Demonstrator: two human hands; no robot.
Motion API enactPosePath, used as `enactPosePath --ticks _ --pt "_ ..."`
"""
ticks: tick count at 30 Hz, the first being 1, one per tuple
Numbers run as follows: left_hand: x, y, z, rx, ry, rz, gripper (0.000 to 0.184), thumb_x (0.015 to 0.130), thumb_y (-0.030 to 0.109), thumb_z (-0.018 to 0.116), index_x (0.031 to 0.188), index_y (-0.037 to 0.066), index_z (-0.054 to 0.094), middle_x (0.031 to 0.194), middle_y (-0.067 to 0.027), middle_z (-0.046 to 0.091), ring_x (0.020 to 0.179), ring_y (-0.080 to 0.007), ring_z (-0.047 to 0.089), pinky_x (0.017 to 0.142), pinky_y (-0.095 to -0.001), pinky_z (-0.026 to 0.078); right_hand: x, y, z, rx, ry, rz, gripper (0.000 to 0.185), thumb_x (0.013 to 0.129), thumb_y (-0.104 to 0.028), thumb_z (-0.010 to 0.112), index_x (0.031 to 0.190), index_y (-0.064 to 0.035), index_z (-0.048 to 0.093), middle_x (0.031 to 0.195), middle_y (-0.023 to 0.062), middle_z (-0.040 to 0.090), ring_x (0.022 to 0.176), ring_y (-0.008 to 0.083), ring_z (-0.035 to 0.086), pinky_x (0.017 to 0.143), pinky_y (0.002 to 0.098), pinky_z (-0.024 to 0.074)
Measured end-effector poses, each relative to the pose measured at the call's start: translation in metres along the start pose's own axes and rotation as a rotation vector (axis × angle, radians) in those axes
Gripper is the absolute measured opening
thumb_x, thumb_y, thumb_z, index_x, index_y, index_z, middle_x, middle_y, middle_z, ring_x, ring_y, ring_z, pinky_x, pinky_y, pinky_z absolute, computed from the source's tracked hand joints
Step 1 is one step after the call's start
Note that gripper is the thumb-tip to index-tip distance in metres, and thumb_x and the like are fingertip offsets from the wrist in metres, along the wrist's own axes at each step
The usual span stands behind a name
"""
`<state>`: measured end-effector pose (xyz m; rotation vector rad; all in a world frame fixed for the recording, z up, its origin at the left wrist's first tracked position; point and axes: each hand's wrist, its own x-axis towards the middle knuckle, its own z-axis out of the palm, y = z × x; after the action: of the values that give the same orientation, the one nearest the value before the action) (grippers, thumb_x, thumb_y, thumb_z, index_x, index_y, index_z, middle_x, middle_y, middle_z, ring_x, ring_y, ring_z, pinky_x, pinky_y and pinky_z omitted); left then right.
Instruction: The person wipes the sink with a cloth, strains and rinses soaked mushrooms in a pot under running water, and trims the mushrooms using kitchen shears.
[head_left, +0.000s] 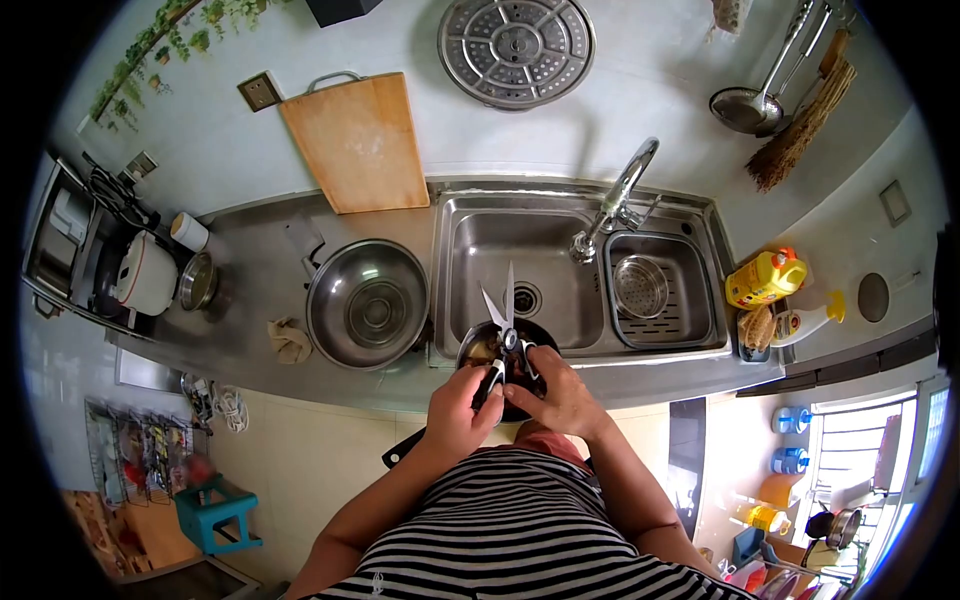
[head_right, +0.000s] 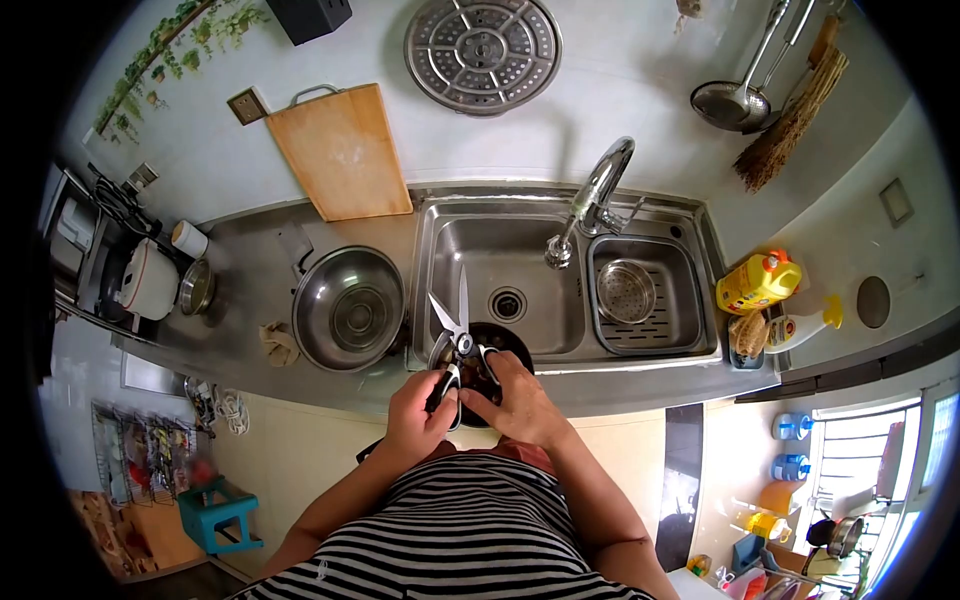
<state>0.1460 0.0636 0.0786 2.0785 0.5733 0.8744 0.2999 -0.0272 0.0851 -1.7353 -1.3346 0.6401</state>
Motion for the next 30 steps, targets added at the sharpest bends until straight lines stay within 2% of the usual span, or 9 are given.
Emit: enactPosePath --ticks 3,4,6,7,10,11,18,24,30 --pt "0.005 0.015 -0.006 -0.276 -0.185 -0.33 0.027 0.088 0.015 0.059 0.111 0.0 0.056 0.082 -0.0081 0.057 0.067 -0.0193 0.058 0.061 -0.0335 0.048 -0.002 0.004 -0.005 0.047 -0.052 0.121 0.052 0.081 -0.031 0.068 0.109 0.0075 0.05 0.097 0.0245 0.054 0.09 0.0403 0.054 0.081 0.0404 0.0441" --pt "0.006 0.012 -0.006 -0.277 -0.184 -0.334 0.027 0.088 0.015 0.059 0.111 0.0 0.056 0.082 -0.0081 0.057 0.067 -0.0193 0.058 0.061 -0.0335 0.048 -0.004 0.012 -0.001 0.094 0.03 0.13 0.05 0.081 -0.03 0.068 0.11 0.0074 0.05 0.097 0.0219 0.055 0.09 0.0352 0.055 0.08 0.038 0.0446" --pt "0.007 0.0 -0.005 -0.849 -0.244 -0.703 0.039 0.091 0.014 0.057 0.127 0.002 0.047 0.096 -0.0053 0.056 0.083 -0.014 0.057 0.071 -0.0321 0.049 -0.006 0.018 -0.001 0.142 0.107 0.141 0.049 0.082 -0.028 0.068 0.111 0.0073 0.05 0.098 0.0193 0.056 0.089 0.03 0.056 0.079 0.0356 0.0451" --pt "0.007 -0.007 -0.005 -1.131 -0.206 -0.815 0.05 0.091 0.004 0.051 0.138 0.004 0.035 0.113 -0.0098 0.053 0.104 -0.0189 0.055 0.088 -0.0322 0.046 -0.007 0.018 -0.003 0.375 0.124 0.236 0.049 0.083 -0.028 0.067 0.112 0.0068 0.05 0.098 0.0157 0.057 0.09 0.0239 0.056 0.079 0.0333 0.0453" --pt "0.002 -0.012 -0.004 -1.297 -0.129 -0.665 0.05 0.088 -0.006 0.045 0.137 0.003 0.038 0.124 -0.0141 0.052 0.117 -0.0229 0.051 0.101 -0.0386 0.041 -0.008 0.001 -0.022 0.703 0.093 0.361 0.053 0.087 -0.032 0.058 0.122 0.0056 0.047 0.103 0.0076 0.057 0.096 0.0148 0.052 0.089 0.0286 0.0393" --pt "0.003 -0.013 -0.006 -1.285 -0.157 -0.637 0.055 0.087 -0.01 0.043 0.139 0.003 0.034 0.133 -0.0179 0.046 0.127 -0.0278 0.043 0.11 -0.0419 0.031 -0.009 0.0 -0.026 0.705 0.084 0.349 0.054 0.086 -0.034 0.057 0.121 0.0054 0.048 0.101 0.0072 0.057 0.095 0.015 0.052 0.089 0.0289 0.0394" --pt "0.016 0.003 -0.01 -1.152 -0.176 -0.628 0.054 0.088 -0.008 0.047 0.139 0.001 0.031 0.134 -0.0192 0.045 0.127 -0.0287 0.043 0.108 -0.04 0.035 -0.028 0.014 -0.031 0.863 0.028 0.272 0.055 0.082 -0.036 0.06 0.117 0.0051 0.052 0.094 0.0053 0.057 0.089 0.0136 0.053 0.083 0.0288 0.0418" --pt "0.024 0.008 -0.011 -1.024 -0.203 -0.595 0.048 0.094 0.0 0.047 0.139 -0.002 0.029 0.129 -0.0169 0.05 0.121 -0.0242 0.05 0.101 -0.0376 0.043 -0.033 -0.019 -0.035 -0.016 0.14 0.161 0.038 0.071 -0.026 0.076 0.09 0.0029 0.06 0.073 0.0082 0.06 0.068 0.017 0.055 0.065 0.0272 0.0439" --pt "0.028 0.006 -0.015 -0.932 -0.149 -0.538 0.04 0.094 0.003 0.049 0.132 -0.002 0.039 0.12 -0.0162 0.057 0.108 -0.0218 0.059 0.092 -0.0348 0.051 -0.036 -0.018 -0.043 -0.366 0.151 -0.142 0.045 0.052 -0.021 0.072 0.087 0.0036 0.057 0.079 0.0144 0.058 0.076 0.0331 0.056 0.075 0.0392 0.0411"
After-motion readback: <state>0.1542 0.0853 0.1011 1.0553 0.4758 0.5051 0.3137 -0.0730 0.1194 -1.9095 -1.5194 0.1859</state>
